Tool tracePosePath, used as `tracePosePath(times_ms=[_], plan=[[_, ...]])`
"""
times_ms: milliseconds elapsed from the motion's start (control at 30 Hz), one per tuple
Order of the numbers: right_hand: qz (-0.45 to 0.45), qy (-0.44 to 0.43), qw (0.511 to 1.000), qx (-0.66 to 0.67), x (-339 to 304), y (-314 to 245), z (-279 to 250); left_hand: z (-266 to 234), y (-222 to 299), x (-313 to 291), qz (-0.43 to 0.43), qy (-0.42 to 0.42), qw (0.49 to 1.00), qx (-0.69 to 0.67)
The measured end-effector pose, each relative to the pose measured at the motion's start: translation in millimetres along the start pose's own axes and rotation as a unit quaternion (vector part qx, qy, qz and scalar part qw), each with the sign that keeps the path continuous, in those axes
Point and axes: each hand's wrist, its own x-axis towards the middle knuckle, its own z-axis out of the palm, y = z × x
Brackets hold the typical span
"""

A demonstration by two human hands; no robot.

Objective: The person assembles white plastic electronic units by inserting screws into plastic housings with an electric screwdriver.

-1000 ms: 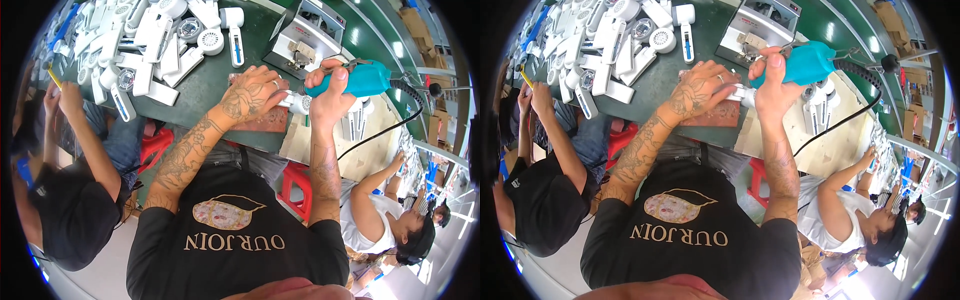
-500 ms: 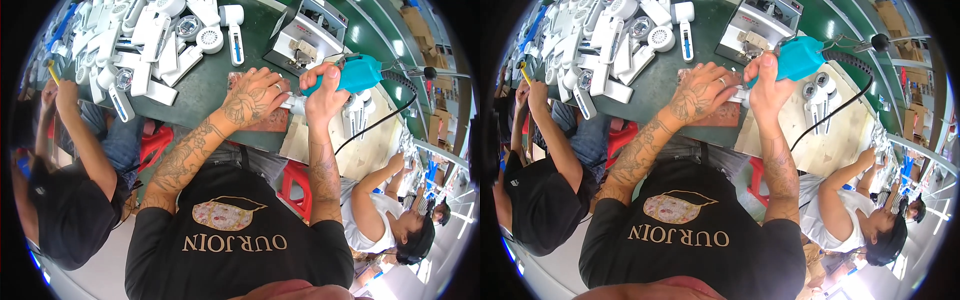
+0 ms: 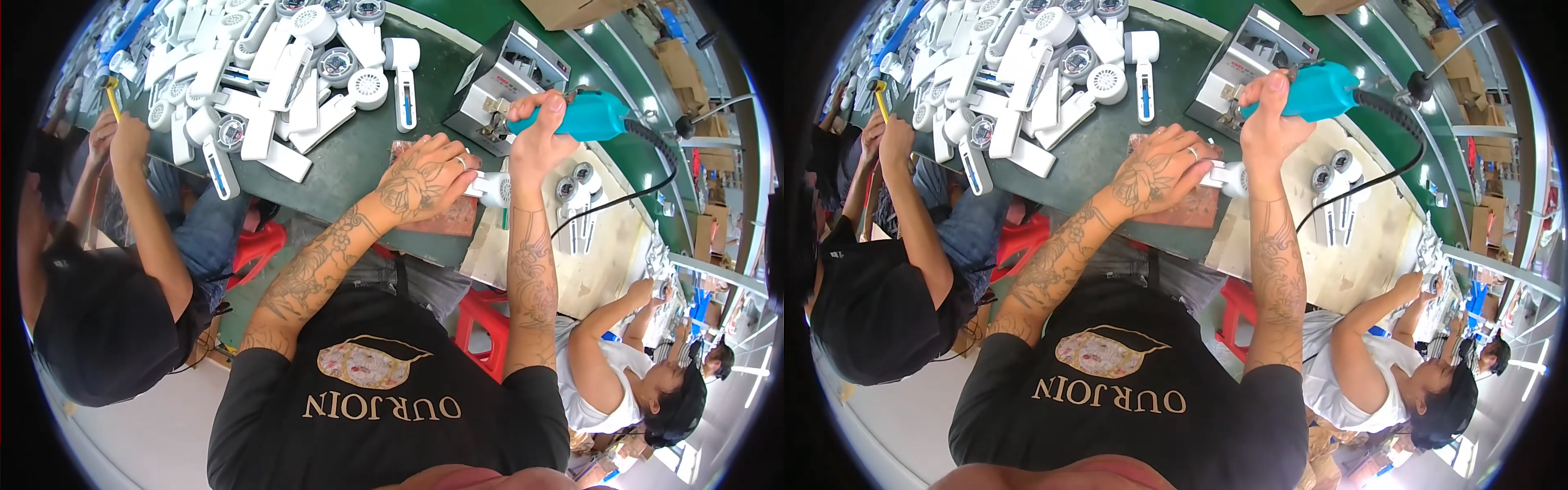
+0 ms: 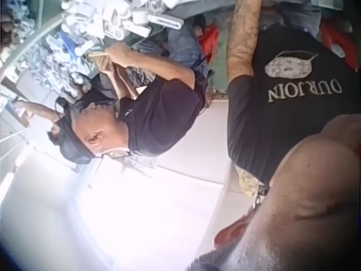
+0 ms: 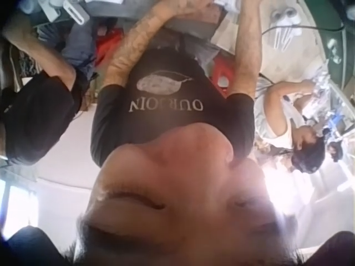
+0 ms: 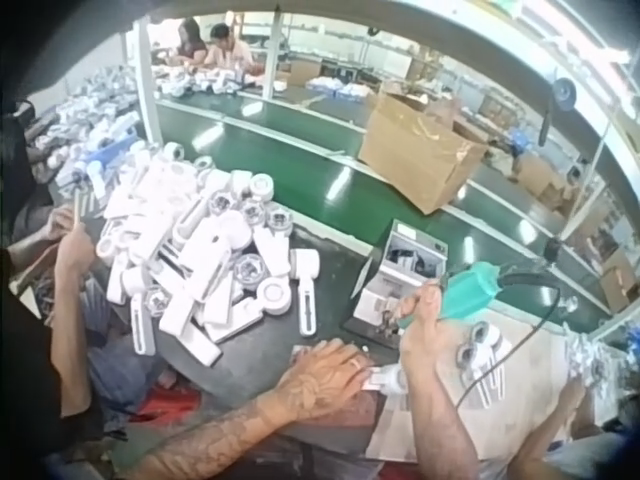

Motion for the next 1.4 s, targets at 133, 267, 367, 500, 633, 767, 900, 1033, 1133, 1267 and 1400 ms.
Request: tracePosePath(times_ms=[133,267,367,500,633,767,900,1033,1133,1267,1400], plan=[[0.066,0.011,0.998,0.022,0,-4,0,-6,2,3,0.01,-0.011,1.0,0.02],[0.098,0.019,0.994,-0.054,-23,-41,-8,-8,-2,1,0.011,-0.013,1.0,0.026],[0.112,-0.018,0.993,-0.013,-46,-56,-28,-3,-6,4,0.039,-0.03,0.998,0.047],[0.105,-0.03,0.994,0.022,-60,-50,-31,-4,-8,3,0.017,-0.062,0.998,0.027],[0.105,-0.035,0.993,0.03,-63,-48,-32,-1,-7,-1,0.015,-0.055,0.998,0.016],[0.12,-0.035,0.991,-0.049,-67,-44,-29,-1,-6,-2,0.023,-0.041,0.999,0.02],[0.087,-0.034,0.996,-0.012,-69,-33,-29,-4,-4,0,0.026,-0.048,0.998,0.027],[0.077,-0.044,0.996,0.0,-69,-33,-29,-2,-6,3,0.05,-0.027,0.997,0.057],[0.085,-0.033,0.996,-0.015,-69,-32,-31,-2,-6,5,0.037,-0.045,0.998,0.033],[0.111,-0.003,0.994,-0.025,-71,-37,-34,3,-7,4,0.045,-0.019,0.998,0.047],[0.146,0.046,0.987,0.043,-94,-63,-52,-4,14,-9,0.098,-0.038,0.988,0.117]])
